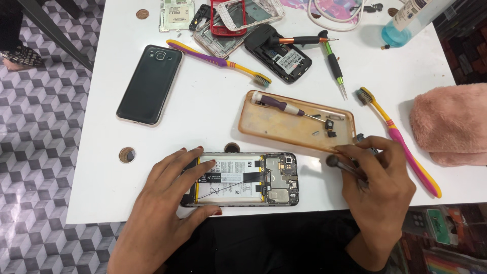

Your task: The person uses a screwdriver to remove screws from a metal bracket on a disassembled smartphone. They lift the bracket off the device and place it on the table, then continue to unscrew additional components from the phone's interior.

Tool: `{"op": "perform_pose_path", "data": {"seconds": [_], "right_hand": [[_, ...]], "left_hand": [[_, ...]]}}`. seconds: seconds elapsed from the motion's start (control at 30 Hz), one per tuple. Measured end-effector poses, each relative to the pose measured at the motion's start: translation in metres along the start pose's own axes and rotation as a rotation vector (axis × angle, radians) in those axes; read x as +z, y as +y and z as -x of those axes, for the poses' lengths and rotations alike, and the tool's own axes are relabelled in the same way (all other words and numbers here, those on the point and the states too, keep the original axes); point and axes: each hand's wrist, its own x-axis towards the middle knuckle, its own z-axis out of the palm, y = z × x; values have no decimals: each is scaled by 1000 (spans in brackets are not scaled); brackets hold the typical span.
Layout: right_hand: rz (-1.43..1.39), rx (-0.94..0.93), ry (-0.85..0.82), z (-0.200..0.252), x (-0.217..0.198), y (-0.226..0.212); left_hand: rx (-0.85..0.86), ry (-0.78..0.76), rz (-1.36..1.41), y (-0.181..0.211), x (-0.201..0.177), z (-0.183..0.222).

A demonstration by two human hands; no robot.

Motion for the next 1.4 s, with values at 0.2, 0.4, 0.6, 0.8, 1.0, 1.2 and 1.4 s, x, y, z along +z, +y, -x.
{"op": "perform_pose_path", "data": {"seconds": [0.2, 0.4, 0.6, 0.8, 1.0, 1.2, 1.4], "right_hand": [[-175, 5, 36, 4, -5, -7], [-108, -55, -39, 3, -10, -8], [-260, 59, 49, 2, -6, 0], [-336, 26, 38, -1, -8, 7], [-245, 0, 21, -2, -12, 7], [-332, 56, 63, -8, -16, 8], [-271, 69, 111, -6, -14, 15]], "left_hand": [[-13, -7, 7, -1, 0, 0], [-8, -5, 8, 0, -1, -1], [-22, -5, 11, 2, -1, -2], [25, 43, 22, 4, 1, -4], [33, 45, 25, 7, 5, -6], [35, 62, 37, 10, 5, -7], [36, 88, -17, 17, 1, -12]]}}
